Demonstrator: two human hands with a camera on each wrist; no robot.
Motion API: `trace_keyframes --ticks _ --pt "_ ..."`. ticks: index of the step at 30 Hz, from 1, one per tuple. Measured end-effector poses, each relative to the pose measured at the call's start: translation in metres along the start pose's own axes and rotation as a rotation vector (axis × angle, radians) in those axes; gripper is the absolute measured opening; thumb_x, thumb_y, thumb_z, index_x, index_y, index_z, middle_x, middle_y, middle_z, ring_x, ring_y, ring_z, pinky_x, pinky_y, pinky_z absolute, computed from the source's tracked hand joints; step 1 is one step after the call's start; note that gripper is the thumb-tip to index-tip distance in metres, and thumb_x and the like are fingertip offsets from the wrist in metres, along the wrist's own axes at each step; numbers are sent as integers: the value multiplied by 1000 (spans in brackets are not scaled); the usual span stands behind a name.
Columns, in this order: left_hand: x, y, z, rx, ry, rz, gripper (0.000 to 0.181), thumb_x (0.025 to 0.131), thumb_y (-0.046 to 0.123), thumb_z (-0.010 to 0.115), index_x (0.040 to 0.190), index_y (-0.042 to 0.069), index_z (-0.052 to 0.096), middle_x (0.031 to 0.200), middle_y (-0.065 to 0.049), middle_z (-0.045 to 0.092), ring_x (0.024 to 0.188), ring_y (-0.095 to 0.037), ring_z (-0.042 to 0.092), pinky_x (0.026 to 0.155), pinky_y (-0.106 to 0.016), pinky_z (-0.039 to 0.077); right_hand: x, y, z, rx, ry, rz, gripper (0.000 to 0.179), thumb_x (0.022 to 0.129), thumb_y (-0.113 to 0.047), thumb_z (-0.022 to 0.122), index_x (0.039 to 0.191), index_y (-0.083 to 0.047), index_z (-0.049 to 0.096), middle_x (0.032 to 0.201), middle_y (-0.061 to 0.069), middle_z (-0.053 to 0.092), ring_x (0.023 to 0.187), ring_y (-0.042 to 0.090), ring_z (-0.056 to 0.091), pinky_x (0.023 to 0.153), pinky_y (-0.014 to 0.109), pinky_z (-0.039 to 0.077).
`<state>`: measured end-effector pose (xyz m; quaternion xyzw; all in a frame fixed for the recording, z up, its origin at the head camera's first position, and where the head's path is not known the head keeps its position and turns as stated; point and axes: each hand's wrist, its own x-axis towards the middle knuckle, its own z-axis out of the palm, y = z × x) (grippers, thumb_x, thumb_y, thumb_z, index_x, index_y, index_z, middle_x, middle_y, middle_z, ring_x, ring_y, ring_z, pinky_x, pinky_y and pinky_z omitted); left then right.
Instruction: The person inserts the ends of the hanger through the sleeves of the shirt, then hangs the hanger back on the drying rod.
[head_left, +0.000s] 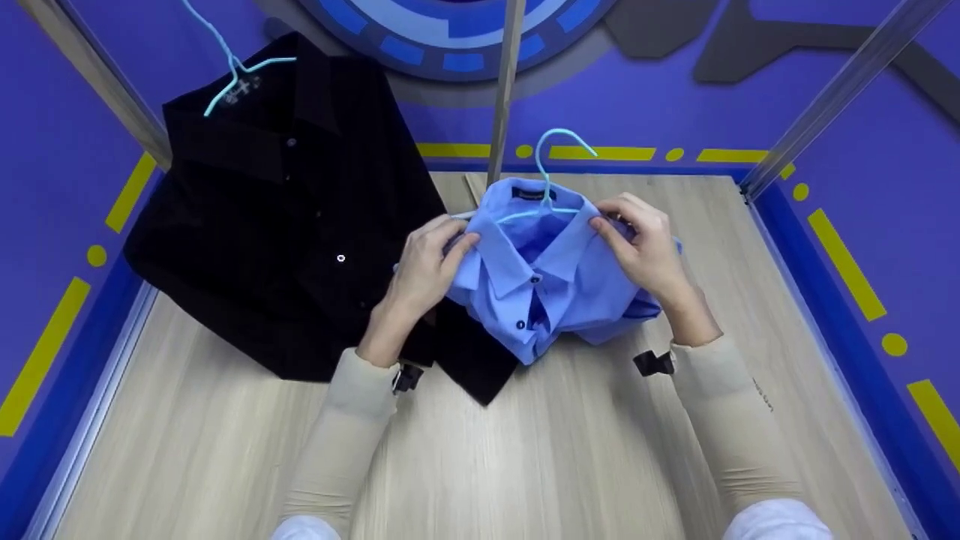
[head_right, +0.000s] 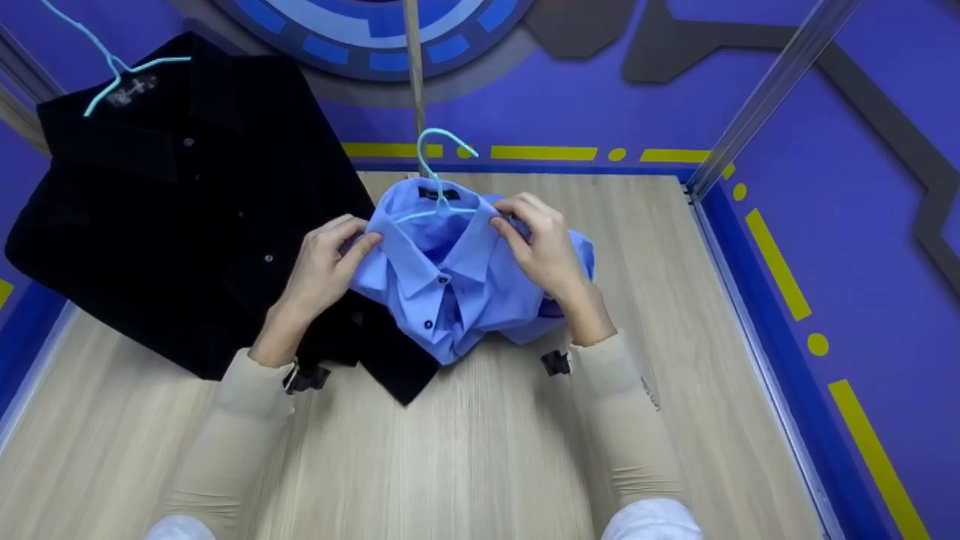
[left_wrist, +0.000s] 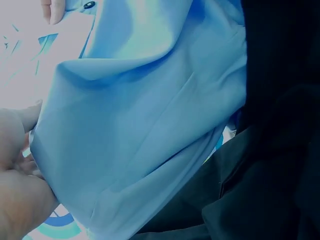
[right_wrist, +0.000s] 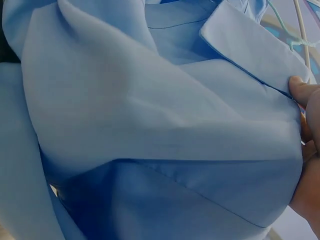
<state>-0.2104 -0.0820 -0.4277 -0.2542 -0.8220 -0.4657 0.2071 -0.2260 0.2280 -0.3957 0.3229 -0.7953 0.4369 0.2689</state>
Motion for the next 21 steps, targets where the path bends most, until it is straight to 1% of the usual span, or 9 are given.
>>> trace_keyframes --ticks 2,4,6,8,12,15,17,19,21 --pt "1 -1 -2 12 26 -6 24 104 21 63 101 0 75 89 -7 67 79 -22 60 74 -36 50 1 2 -3 -10 8 -3 11 90 14 69 99 9 72 89 24 67 78 20 55 70 25 41" --pt "1 -2 -5 21 50 -15 23 103 21 64 100 1 75 84 -6 64 76 -21 58 72 -36 49 2 2 -6 -16 7 -1 10 90 14 69 100 10 71 89 25 67 80 21 57 73 25 43" --pt "2 -3 -8 27 65 -25 23 103 21 66 98 1 75 85 -5 65 77 -21 59 73 -35 49 2 1 -9 -24 -6 1 11 90 15 68 100 10 70 89 25 66 81 22 57 74 25 43" --pt "3 -3 -10 25 67 -35 23 102 22 67 98 1 74 86 -6 67 78 -21 60 74 -35 49 2 0 -11 -34 -22 5 11 91 15 67 101 11 70 89 25 65 81 21 56 74 25 42" --pt "2 -3 -14 1 49 -69 24 100 24 71 98 0 75 91 -8 71 81 -20 63 75 -34 50 1 1 -13 -49 -41 5 13 90 18 65 102 11 68 86 23 62 78 20 52 71 24 39" --pt "0 -3 -18 -15 38 -103 25 98 27 73 94 2 76 91 -6 72 79 -18 64 73 -33 50 2 -1 -15 -39 -30 0 13 89 20 64 100 12 68 85 22 61 77 19 51 70 23 38" --pt "-1 -3 -23 -24 22 -115 26 98 29 73 90 5 76 88 -4 72 77 -16 63 73 -33 50 3 -3 -16 -26 -21 -4 12 90 20 64 98 12 67 85 22 61 78 19 51 71 22 39" --pt "-2 -4 -27 -34 -11 -113 25 99 28 71 88 6 76 86 -2 71 76 -15 62 74 -33 49 4 -5 -18 -17 -15 -7 11 90 20 64 98 13 67 85 23 61 78 18 52 72 21 39" --pt "-3 -4 -32 -50 -50 -104 23 101 24 67 88 7 76 86 0 72 76 -14 62 74 -33 49 4 -6 -20 -4 -17 -11 10 90 20 64 97 13 67 85 24 61 79 17 52 73 21 40"
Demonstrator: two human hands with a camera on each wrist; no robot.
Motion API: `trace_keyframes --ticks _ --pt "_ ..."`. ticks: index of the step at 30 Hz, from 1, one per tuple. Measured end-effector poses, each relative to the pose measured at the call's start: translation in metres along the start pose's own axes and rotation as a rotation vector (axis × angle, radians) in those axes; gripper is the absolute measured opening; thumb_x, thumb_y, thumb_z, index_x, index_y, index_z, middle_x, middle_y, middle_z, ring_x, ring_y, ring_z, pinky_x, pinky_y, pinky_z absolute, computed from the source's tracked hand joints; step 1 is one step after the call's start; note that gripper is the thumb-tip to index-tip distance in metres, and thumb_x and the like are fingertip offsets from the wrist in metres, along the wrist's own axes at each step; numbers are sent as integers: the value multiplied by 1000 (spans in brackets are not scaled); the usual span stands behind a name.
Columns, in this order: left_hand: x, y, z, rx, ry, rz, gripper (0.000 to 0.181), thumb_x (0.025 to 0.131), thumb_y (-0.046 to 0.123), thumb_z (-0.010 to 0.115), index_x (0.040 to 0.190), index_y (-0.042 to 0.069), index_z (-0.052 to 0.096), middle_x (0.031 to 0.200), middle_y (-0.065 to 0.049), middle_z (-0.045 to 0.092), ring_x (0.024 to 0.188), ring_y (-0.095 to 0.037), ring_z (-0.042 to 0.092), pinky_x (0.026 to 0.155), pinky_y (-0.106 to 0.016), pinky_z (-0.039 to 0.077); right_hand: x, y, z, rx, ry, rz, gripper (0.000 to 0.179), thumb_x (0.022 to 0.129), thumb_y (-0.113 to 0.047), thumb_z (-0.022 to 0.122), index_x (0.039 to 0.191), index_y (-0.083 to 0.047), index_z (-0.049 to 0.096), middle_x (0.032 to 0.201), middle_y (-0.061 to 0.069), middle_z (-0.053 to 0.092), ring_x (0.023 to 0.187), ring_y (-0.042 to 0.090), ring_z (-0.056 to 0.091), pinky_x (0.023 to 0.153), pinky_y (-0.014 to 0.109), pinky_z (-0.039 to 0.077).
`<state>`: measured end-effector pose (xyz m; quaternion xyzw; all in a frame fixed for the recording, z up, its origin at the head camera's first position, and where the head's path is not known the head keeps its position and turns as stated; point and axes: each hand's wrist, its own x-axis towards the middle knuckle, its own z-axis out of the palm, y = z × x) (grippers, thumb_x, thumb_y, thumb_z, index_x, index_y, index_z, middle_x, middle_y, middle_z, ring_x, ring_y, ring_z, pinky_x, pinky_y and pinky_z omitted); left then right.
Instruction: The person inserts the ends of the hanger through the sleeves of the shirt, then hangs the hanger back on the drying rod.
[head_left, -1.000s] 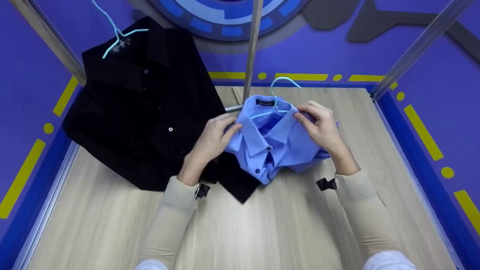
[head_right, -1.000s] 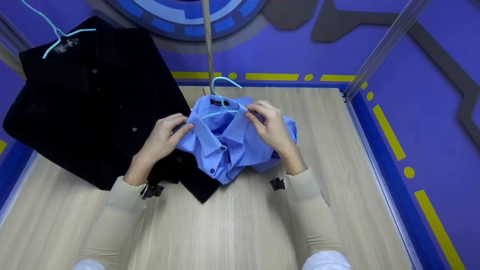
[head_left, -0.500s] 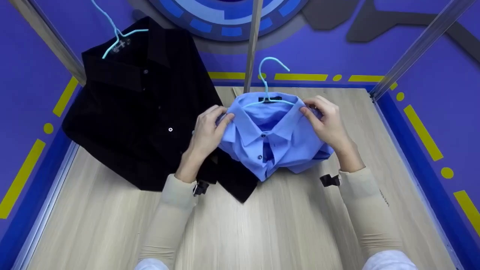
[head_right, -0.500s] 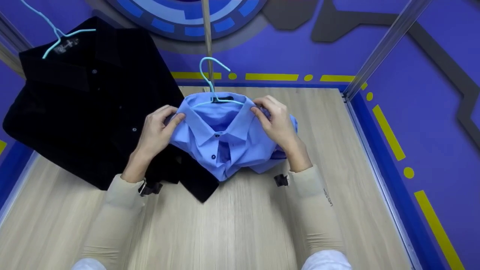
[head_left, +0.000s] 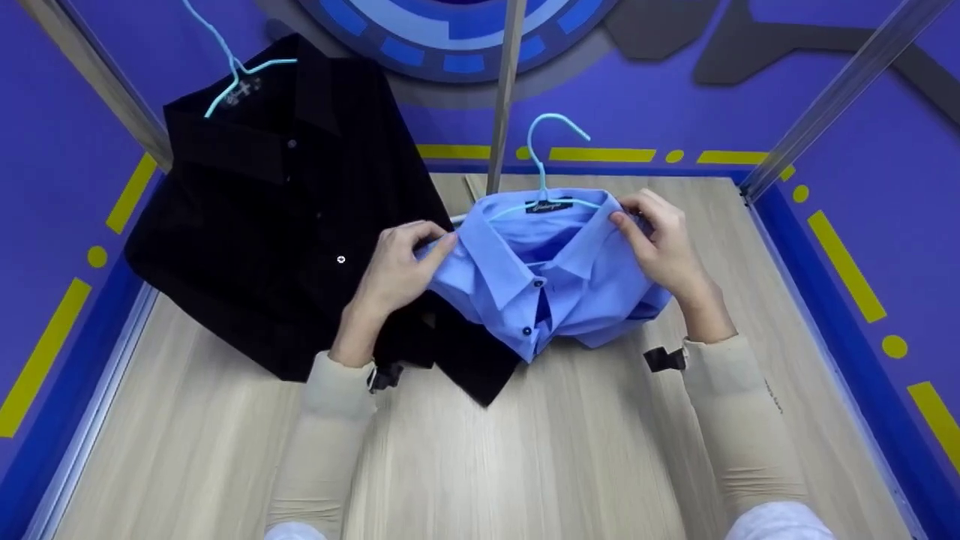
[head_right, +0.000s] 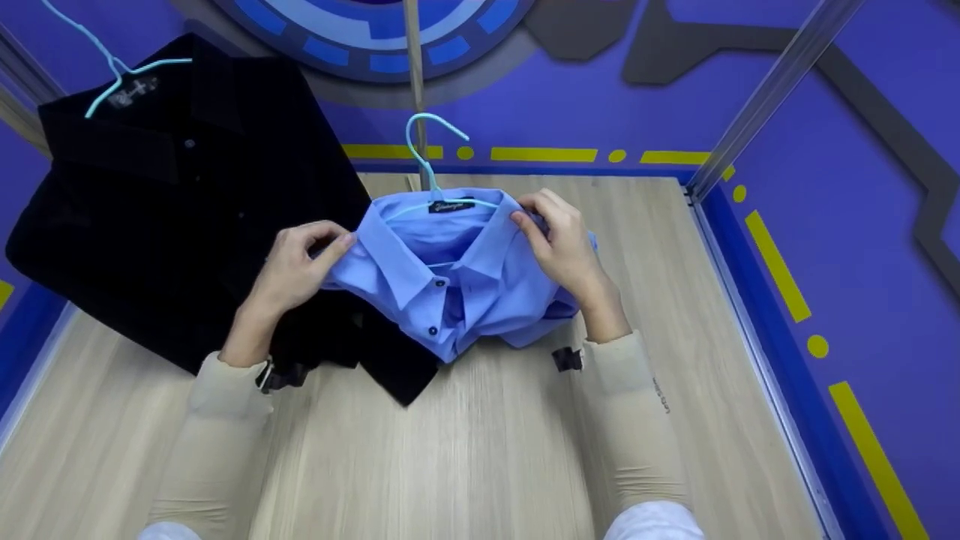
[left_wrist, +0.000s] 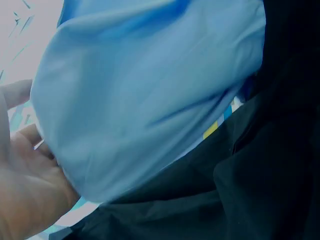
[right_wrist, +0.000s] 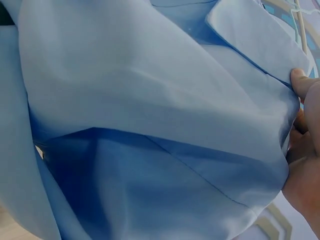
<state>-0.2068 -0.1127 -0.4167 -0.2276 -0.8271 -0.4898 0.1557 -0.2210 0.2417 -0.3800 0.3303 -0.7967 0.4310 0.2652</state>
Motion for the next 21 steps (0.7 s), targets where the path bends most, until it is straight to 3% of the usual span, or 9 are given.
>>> trace_keyframes --ticks 4,9,21 --pt "-3 -3 -8 -50 -83 18 19 101 15 64 89 6 77 87 0 71 75 -14 60 71 -32 48 1 -1 -2 28 -5 -5 11 89 21 64 97 14 67 86 25 62 79 17 53 73 20 41" --pt "-5 -4 -11 -128 -120 14 15 101 14 67 92 5 76 87 -1 71 76 -15 59 72 -32 46 1 0 -2 49 2 7 11 90 21 63 98 15 67 88 27 62 82 15 54 76 20 43" --pt "-13 -1 -18 -99 26 81 13 102 10 65 96 1 73 92 -4 70 83 -16 62 77 -37 49 -3 4 -9 28 3 106 13 95 14 62 106 13 69 100 22 69 92 12 61 83 21 45"
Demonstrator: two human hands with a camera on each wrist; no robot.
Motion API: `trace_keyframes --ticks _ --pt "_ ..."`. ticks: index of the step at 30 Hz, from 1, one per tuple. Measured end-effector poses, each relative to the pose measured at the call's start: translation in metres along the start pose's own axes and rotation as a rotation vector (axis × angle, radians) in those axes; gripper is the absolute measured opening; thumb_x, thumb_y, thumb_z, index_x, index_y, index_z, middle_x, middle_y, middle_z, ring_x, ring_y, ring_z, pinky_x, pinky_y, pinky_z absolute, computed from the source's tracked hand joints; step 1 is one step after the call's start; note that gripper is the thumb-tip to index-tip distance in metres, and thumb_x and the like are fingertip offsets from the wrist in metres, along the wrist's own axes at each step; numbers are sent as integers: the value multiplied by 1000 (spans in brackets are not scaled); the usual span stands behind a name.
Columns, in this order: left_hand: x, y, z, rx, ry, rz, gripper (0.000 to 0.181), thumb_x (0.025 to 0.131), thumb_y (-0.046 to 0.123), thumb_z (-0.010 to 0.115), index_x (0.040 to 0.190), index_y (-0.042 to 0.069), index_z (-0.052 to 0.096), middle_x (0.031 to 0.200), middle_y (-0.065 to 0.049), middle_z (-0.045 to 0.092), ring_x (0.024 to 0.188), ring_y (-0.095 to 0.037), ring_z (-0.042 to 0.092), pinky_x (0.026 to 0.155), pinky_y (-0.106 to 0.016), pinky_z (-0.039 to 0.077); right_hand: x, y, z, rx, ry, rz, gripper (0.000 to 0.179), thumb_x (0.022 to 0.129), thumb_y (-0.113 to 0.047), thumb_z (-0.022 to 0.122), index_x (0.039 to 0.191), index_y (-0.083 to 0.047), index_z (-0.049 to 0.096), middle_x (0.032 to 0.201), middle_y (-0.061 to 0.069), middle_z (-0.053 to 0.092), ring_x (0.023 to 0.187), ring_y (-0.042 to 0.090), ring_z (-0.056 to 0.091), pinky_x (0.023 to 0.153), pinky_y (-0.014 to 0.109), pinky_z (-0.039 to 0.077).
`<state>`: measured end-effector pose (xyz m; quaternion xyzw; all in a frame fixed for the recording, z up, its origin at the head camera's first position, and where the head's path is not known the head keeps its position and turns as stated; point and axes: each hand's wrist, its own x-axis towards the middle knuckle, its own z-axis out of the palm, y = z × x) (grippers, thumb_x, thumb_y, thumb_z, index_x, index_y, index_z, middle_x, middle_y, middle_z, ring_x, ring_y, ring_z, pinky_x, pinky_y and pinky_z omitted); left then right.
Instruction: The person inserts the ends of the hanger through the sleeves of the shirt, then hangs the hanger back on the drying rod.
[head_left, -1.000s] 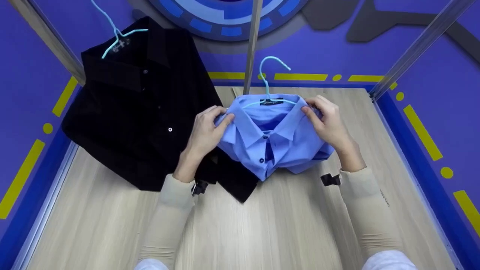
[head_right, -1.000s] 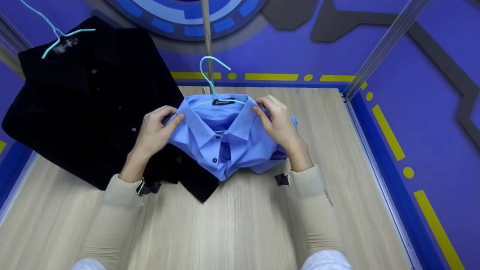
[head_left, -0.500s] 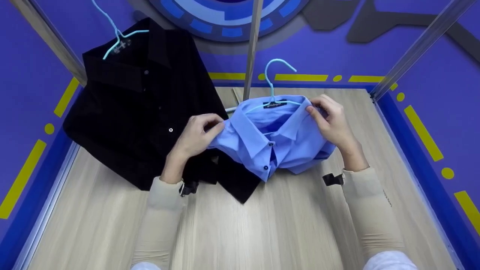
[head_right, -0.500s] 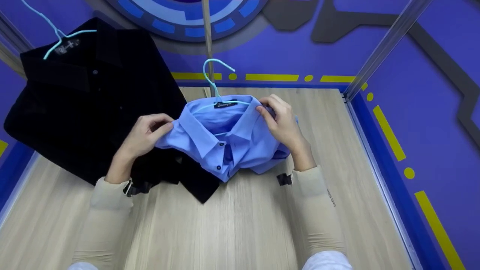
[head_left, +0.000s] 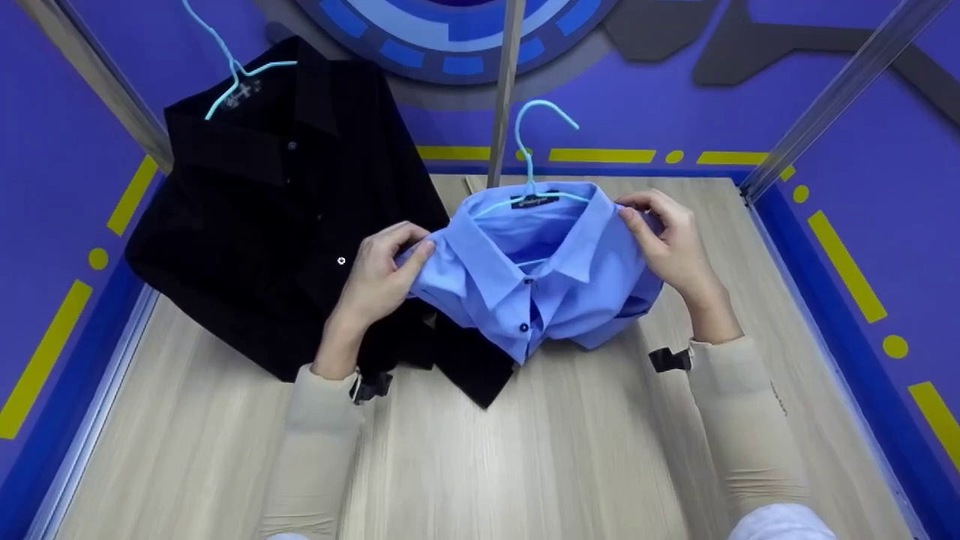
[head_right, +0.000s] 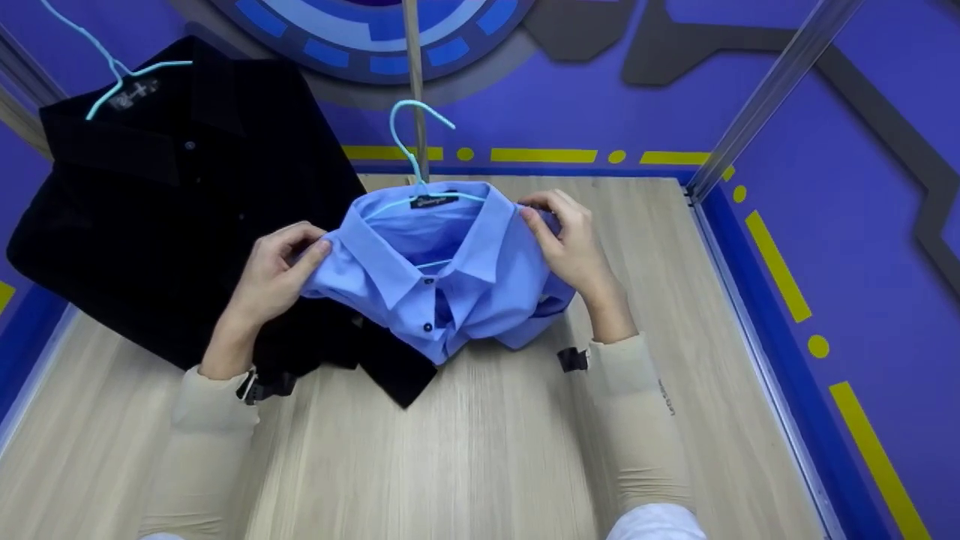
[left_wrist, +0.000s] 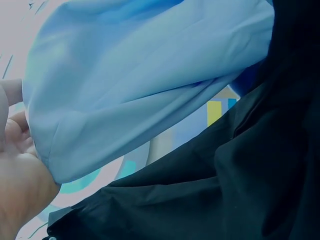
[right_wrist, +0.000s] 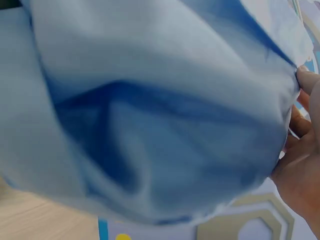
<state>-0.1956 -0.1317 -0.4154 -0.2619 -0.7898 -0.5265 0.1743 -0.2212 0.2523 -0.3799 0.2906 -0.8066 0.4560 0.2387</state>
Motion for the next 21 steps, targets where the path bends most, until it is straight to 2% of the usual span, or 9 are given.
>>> trace_keyframes --ticks 4,9,11,14,17,21 --pt "-1 4 -7 19 60 14 13 101 10 66 97 0 74 95 -5 72 90 -17 65 84 -35 50 -2 2 -3 4 30 81 14 97 8 62 108 15 67 103 24 69 95 13 63 85 21 47" --pt "-1 9 -12 48 130 24 13 100 11 67 96 1 74 94 -3 72 90 -17 65 85 -35 50 -5 10 -6 105 56 179 19 99 7 59 114 19 62 103 21 67 88 13 59 77 22 46" --pt "-2 10 -14 65 157 20 13 100 11 67 95 1 74 93 -3 71 88 -17 64 84 -35 50 -6 15 -7 158 58 211 22 101 6 57 119 18 60 107 17 66 90 16 59 78 24 47" --pt "-2 13 -17 85 200 6 13 100 9 67 94 0 73 91 -4 71 85 -16 63 81 -34 49 -11 36 -6 216 47 260 28 103 2 57 128 13 56 111 12 65 95 18 60 83 25 47" --pt "-2 16 -21 94 249 -19 12 100 8 67 95 -1 74 90 -5 70 84 -16 62 78 -30 47 -17 51 -3 215 8 325 35 104 -2 57 137 9 50 117 13 63 103 19 60 88 25 48" --pt "-2 19 -25 104 299 -40 13 100 9 66 96 -1 74 91 -5 70 83 -15 61 78 -31 46 -18 38 3 182 -43 404 47 103 -4 59 145 11 43 125 20 58 111 19 58 94 27 47"
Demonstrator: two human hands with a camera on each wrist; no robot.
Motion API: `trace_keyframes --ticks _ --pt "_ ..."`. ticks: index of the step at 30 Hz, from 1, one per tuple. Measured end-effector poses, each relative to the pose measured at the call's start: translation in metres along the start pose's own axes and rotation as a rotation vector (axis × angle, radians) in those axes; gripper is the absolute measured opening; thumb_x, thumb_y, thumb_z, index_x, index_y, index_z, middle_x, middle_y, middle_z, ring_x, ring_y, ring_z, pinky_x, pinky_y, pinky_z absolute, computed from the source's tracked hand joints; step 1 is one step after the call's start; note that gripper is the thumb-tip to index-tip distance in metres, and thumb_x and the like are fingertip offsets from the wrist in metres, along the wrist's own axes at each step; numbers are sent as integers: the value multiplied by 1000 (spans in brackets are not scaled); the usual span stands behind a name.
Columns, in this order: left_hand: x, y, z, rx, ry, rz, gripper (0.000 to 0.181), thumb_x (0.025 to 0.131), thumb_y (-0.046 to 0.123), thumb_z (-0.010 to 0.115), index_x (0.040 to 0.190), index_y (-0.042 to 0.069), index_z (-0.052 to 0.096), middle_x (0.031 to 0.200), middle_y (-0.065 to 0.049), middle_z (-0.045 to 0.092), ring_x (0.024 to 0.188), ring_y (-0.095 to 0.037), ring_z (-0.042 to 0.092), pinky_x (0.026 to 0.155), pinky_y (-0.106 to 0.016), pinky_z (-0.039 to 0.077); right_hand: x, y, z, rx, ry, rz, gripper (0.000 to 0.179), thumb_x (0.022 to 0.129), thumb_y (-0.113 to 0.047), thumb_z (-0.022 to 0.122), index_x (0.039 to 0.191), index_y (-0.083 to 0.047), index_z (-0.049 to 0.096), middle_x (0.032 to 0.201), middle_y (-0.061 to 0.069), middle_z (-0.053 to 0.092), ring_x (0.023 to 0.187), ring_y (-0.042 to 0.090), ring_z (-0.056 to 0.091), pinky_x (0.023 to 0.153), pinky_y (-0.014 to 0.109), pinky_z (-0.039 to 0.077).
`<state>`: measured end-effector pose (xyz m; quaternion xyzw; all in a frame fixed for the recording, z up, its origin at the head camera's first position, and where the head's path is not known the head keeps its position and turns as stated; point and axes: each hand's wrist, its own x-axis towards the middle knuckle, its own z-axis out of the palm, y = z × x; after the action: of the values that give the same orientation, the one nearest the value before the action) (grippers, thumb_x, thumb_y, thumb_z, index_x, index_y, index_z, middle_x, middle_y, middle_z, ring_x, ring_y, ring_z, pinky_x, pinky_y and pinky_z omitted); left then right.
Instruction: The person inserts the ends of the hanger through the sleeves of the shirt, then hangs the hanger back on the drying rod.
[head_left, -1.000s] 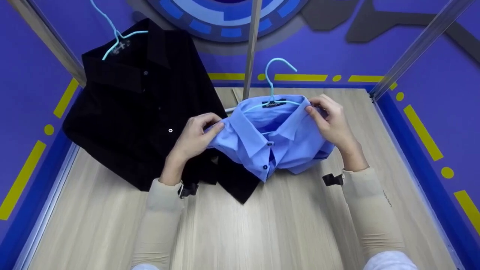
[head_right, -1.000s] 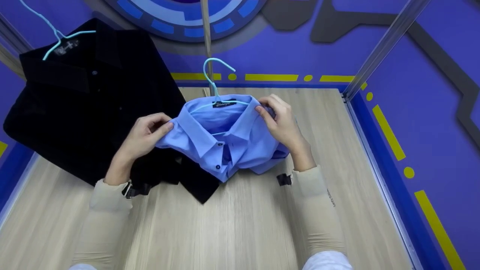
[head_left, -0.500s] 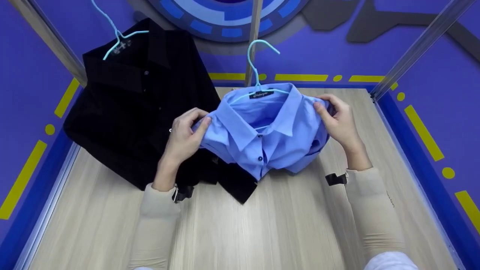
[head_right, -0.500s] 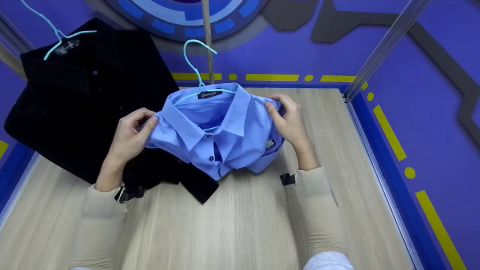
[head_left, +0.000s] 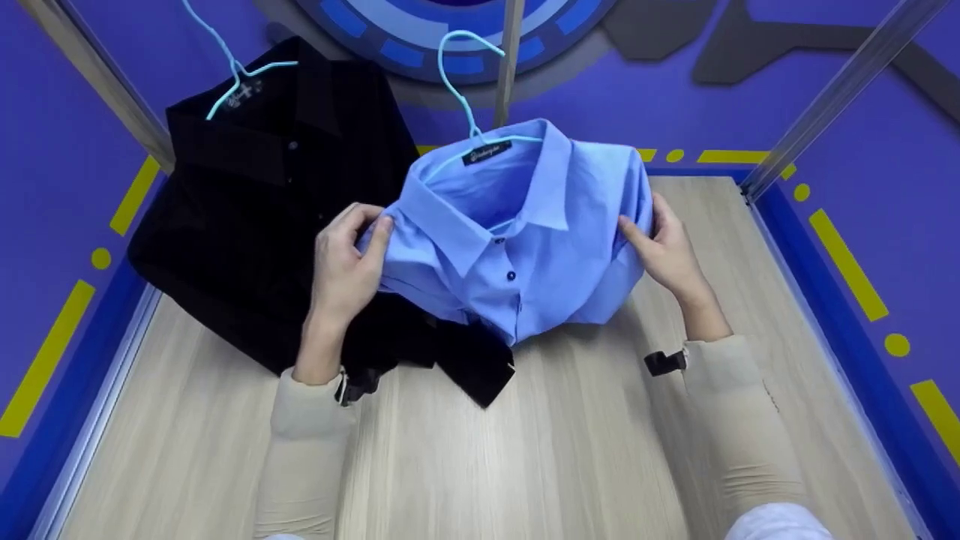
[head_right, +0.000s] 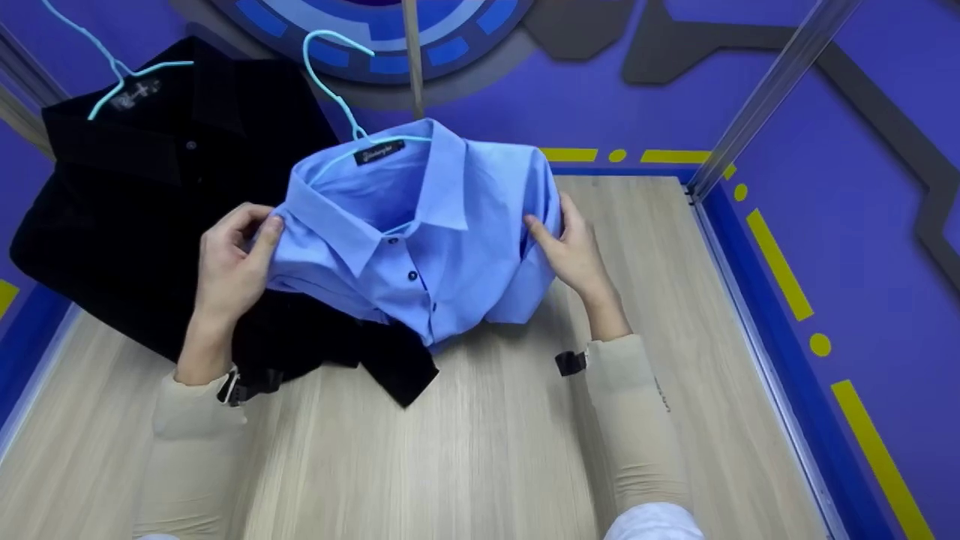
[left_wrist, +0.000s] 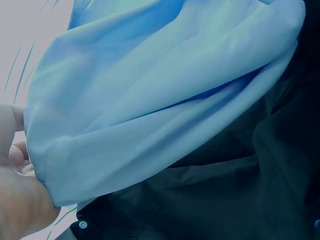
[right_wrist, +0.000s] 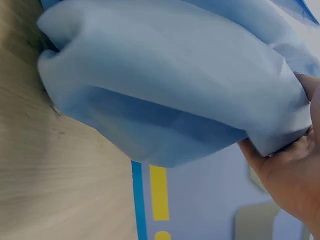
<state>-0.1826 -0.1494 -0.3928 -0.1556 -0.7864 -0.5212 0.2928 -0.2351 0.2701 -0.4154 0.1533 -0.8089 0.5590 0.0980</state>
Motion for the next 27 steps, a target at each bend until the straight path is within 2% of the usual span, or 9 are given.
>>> trace_keyframes --ticks 4,9,14,16,23,27 --pt "1 1 -4 32 28 -2 15 100 11 66 97 -2 75 93 -7 71 85 -16 61 80 -33 47 -2 -13 10 15 -4 24 50 99 1 61 144 15 43 124 25 58 108 18 57 93 27 46" --pt "0 3 -9 66 49 -18 16 100 10 67 98 -4 74 94 -9 71 86 -17 62 82 -36 48 -3 -13 19 31 7 37 48 98 2 62 140 17 44 122 26 57 106 17 56 93 27 45" --pt "0 5 -15 81 68 -39 16 99 9 67 98 -5 74 95 -10 72 86 -18 63 82 -34 47 -5 -10 22 29 -6 62 49 99 -1 62 141 15 42 125 25 55 109 21 54 95 29 43" --pt "0 5 -18 83 79 -44 15 99 9 68 98 -5 74 94 -10 72 86 -17 63 82 -33 47 -5 -7 22 38 -23 73 51 100 -2 62 143 14 40 128 25 54 112 23 54 95 29 44" --pt "1 4 -29 94 119 -53 15 99 8 68 95 -5 74 92 -9 72 84 -15 61 81 -30 46 1 28 18 54 -42 94 56 101 -3 63 149 8 37 137 25 51 118 29 53 98 34 45" --pt "0 4 -34 103 129 -68 15 99 8 68 95 -4 74 90 -8 71 83 -13 60 81 -29 45 0 35 16 71 -41 93 55 101 -4 64 148 8 38 138 22 52 119 27 54 101 37 44"
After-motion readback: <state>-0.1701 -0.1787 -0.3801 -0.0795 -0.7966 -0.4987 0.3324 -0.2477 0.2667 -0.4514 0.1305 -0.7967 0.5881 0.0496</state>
